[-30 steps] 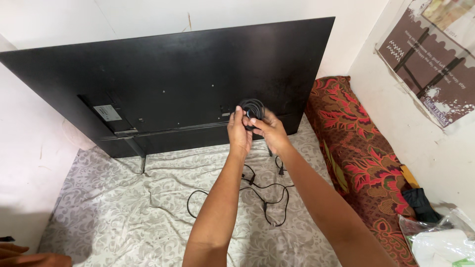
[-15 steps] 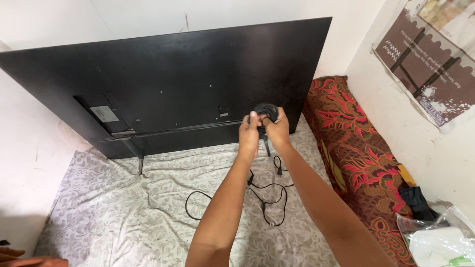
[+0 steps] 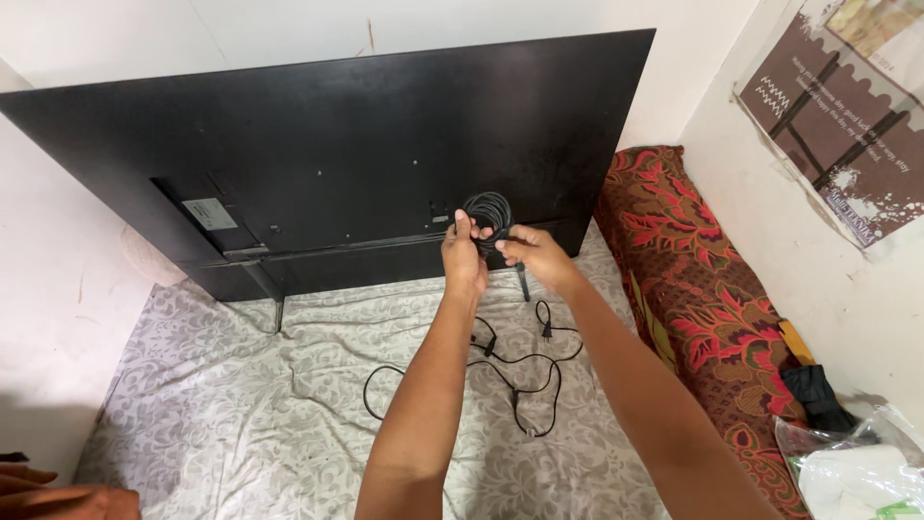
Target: The person picks up a long black cable from a bed, wipes it with a white cloth, and then winds it into a coil using both hands.
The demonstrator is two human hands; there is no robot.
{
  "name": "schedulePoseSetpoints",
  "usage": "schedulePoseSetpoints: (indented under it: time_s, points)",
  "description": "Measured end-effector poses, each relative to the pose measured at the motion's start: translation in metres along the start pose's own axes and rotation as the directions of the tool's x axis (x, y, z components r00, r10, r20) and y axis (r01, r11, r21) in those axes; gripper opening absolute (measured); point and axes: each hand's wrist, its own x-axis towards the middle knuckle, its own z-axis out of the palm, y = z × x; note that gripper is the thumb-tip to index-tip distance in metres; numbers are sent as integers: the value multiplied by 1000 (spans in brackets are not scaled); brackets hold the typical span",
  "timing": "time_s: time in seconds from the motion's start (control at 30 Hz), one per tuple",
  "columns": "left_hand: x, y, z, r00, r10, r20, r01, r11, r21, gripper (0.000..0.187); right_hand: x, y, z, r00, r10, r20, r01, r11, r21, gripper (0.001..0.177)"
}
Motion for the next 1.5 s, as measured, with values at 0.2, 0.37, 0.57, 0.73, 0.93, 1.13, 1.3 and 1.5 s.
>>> schedulePoseSetpoints:
  time_s: [0.2, 0.37, 0.57, 0.73, 0.93, 1.13, 1.3, 1.5]
  points:
    - [-11, 13, 6, 993, 63, 99, -69, 996, 60, 34, -3, -9, 0, 988, 152, 39, -154, 985, 73, 30]
    - [-20, 17, 9, 970, 182, 159, -225, 922, 316, 35, -6, -9, 3, 975, 219, 47, -224, 962, 157, 29]
    - [-35, 22, 19, 968, 223, 117, -252, 882, 399, 32, -12, -20, 8, 973, 230, -8, -217, 929, 299, 27]
    - [-20, 26, 16, 981, 190, 29, -189, 982, -12, 34, -19, -25, 1, 978, 171, 122, -209, 858, 470, 27]
    - [-4, 19, 4, 988, -153, 32, 153, 911, -382, 32, -3, 22, -3, 986, 4, 167, -112, 753, 648, 24]
    - [-1, 11, -3, 975, -203, 86, 221, 891, -397, 31, -12, 10, 11, 997, 16, 73, -61, 743, 667, 31]
    - [-17, 21, 8, 983, -183, 31, 186, 955, -232, 30, -17, -6, 12, 993, -68, 94, -11, 755, 656, 23]
    - [-27, 10, 11, 1000, -3, 25, 7, 986, -165, 33, -15, 4, 16, 995, -100, 19, 74, 836, 544, 17]
